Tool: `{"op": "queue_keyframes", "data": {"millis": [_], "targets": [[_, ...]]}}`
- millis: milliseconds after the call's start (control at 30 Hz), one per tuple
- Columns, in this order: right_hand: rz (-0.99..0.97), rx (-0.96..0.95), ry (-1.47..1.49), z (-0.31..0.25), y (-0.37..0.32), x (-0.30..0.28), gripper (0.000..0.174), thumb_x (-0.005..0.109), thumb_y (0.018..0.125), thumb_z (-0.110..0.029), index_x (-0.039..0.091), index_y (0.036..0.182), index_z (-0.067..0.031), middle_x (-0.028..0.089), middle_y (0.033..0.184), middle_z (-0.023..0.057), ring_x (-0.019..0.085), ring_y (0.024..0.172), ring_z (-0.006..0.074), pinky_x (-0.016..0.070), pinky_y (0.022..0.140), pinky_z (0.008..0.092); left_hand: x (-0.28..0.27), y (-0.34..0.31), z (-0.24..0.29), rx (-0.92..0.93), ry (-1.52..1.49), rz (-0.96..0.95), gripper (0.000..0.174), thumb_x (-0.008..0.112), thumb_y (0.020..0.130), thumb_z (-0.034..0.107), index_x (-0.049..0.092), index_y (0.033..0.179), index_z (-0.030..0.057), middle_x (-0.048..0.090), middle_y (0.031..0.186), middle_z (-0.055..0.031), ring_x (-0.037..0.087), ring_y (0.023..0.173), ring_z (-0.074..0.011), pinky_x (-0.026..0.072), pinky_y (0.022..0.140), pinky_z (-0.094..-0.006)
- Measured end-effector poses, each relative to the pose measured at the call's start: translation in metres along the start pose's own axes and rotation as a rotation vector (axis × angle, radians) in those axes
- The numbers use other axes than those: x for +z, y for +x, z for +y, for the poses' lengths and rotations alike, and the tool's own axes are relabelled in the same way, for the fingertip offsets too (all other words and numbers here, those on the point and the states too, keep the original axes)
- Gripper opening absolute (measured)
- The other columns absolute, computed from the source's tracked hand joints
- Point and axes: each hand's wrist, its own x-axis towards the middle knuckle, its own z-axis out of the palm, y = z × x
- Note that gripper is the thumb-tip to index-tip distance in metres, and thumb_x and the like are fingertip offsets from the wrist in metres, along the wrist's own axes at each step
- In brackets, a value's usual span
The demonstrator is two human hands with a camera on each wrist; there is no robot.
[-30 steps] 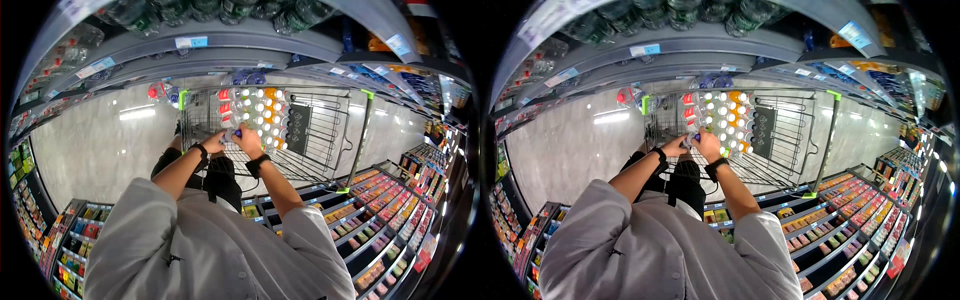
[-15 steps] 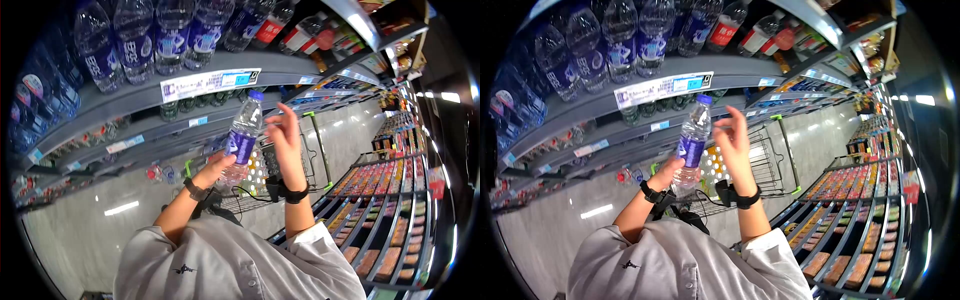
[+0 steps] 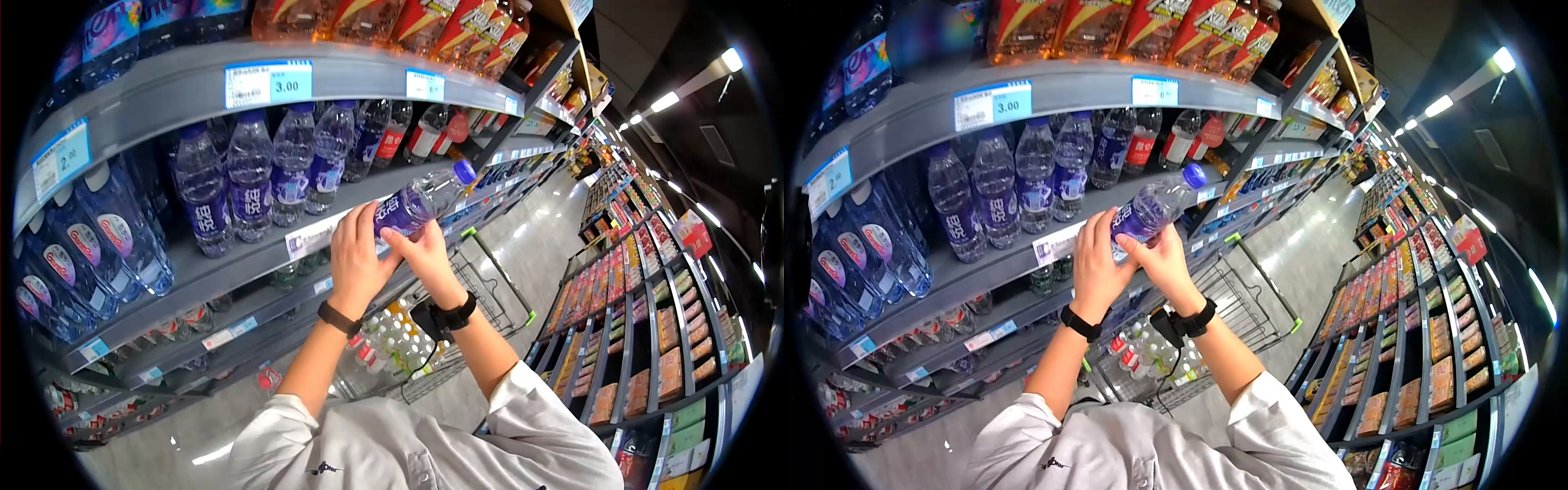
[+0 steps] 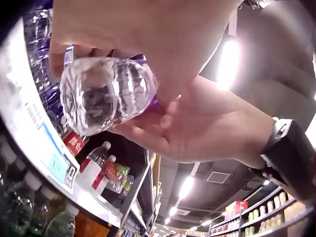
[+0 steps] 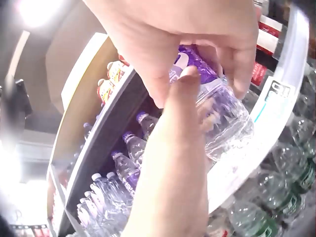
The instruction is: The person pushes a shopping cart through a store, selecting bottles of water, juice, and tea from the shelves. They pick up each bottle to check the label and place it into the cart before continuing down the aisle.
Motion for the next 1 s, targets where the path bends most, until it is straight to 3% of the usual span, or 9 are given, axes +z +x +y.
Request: {"op": "queue_keyframes", "data": {"millis": [67,200,400,467,667,767,867,933,1000], "targets": [[-0.028,-0.045,-0.143,0.004,0.028,-0.006,0.054,0.08,0.079,-0.01,0.05,0.122,0.001,0.065,0.11,0.0066,0.063,0.099,0.0132,0.0528,0.086,0.03,-0.005,0.005,-0.001,-0.003,-0.022,-0.011,0.074,0.07,0.078,0.016,0.038,0.141,-0.0023,0.048,0.135,-0.0251,0.049,0.123,-0.0412,0.0399,0.104,-0.0463],[-0.043,-0.214,-0.159,0.007,0.079,0.0,0.053,0.082,0.076,-0.01,0.051,0.119,-0.0006,0.065,0.109,0.0092,0.064,0.1,0.0144,0.0538,0.087,0.0318,0.004,-0.001,-0.019,-0.024,-0.089,-0.02,0.07,0.066,0.084,0.022,0.038,0.143,-0.0035,0.042,0.144,-0.0242,0.045,0.129,-0.0408,0.0388,0.107,-0.0447],[-0.182,-0.084,-0.339,0.038,0.121,0.002,0.054,0.079,0.08,-0.008,0.047,0.121,0.004,0.063,0.115,0.0117,0.062,0.102,0.0161,0.0515,0.089,0.0304,0.003,-0.008,-0.05,-0.102,-0.221,-0.087,0.062,0.059,0.092,0.023,0.037,0.145,-0.0015,0.035,0.152,-0.0217,0.042,0.134,-0.0388,0.0382,0.108,-0.042],[-0.231,-0.039,-0.121,0.042,0.125,0.008,0.051,0.078,0.082,-0.007,0.047,0.121,0.0038,0.063,0.113,0.0111,0.062,0.101,0.0148,0.0519,0.088,0.03,0.002,-0.01,-0.059,-0.092,-0.232,-0.077,0.061,0.06,0.091,0.023,0.039,0.144,-0.001,0.037,0.151,-0.0216,0.042,0.134,-0.0387,0.0383,0.108,-0.0416],[-0.264,-0.152,-0.121,0.076,0.14,-0.001,0.05,0.078,0.082,-0.011,0.05,0.12,0.0032,0.063,0.111,0.0102,0.062,0.1,0.0155,0.0542,0.083,0.0301,0.004,-0.014,-0.062,-0.101,-0.255,-0.003,0.046,0.059,0.092,0.02,0.054,0.133,0.0008,0.05,0.142,-0.0162,0.05,0.128,-0.0353,0.0392,0.107,-0.0403],[-0.11,-0.277,-0.367,0.073,0.11,-0.006,0.065,0.079,0.081,-0.017,0.045,0.132,0.0035,0.062,0.118,0.0164,0.063,0.104,0.0201,0.0544,0.081,0.0315,0.009,-0.035,-0.053,-0.172,-0.408,0.069,0.032,0.057,0.09,0.008,0.061,0.121,0.0025,0.061,0.126,-0.0134,0.062,0.109,-0.0262,0.0522,0.085,-0.0336],[-0.004,-0.223,-0.367,0.067,0.055,-0.026,0.05,0.068,0.087,-0.01,0.049,0.132,-0.0014,0.064,0.117,0.0111,0.063,0.098,0.0155,0.0531,0.074,0.0273,0.023,-0.092,-0.063,-0.363,-0.436,-0.005,0.021,0.057,0.089,0.004,0.064,0.109,0.0025,0.069,0.106,-0.0105,0.068,0.087,-0.0193,0.0519,0.072,-0.0289],[0.05,-0.11,-0.31,0.101,0.02,-0.057,0.023,0.062,0.091,-0.007,0.062,0.113,-0.0015,0.068,0.104,0.0044,0.063,0.086,0.0091,0.0496,0.071,0.0223,0.042,-0.151,-0.075,-0.601,-0.407,-0.143,0.018,0.056,0.09,0.005,0.065,0.106,0.0027,0.071,0.096,-0.0088,0.068,0.08,-0.0164,0.0517,0.07,-0.0282],[0.047,0.134,-0.239,0.15,-0.02,-0.092,0.013,0.058,0.094,-0.007,0.065,0.102,-0.0007,0.069,0.092,0.0039,0.062,0.079,0.0071,0.0492,0.07,0.0217,0.063,-0.215,-0.09,-0.801,-0.439,-0.254,0.019,0.051,0.095,0.005,0.063,0.111,0.001,0.071,0.097,-0.0081,0.066,0.079,-0.0131,0.0514,0.071,-0.0258]]}}
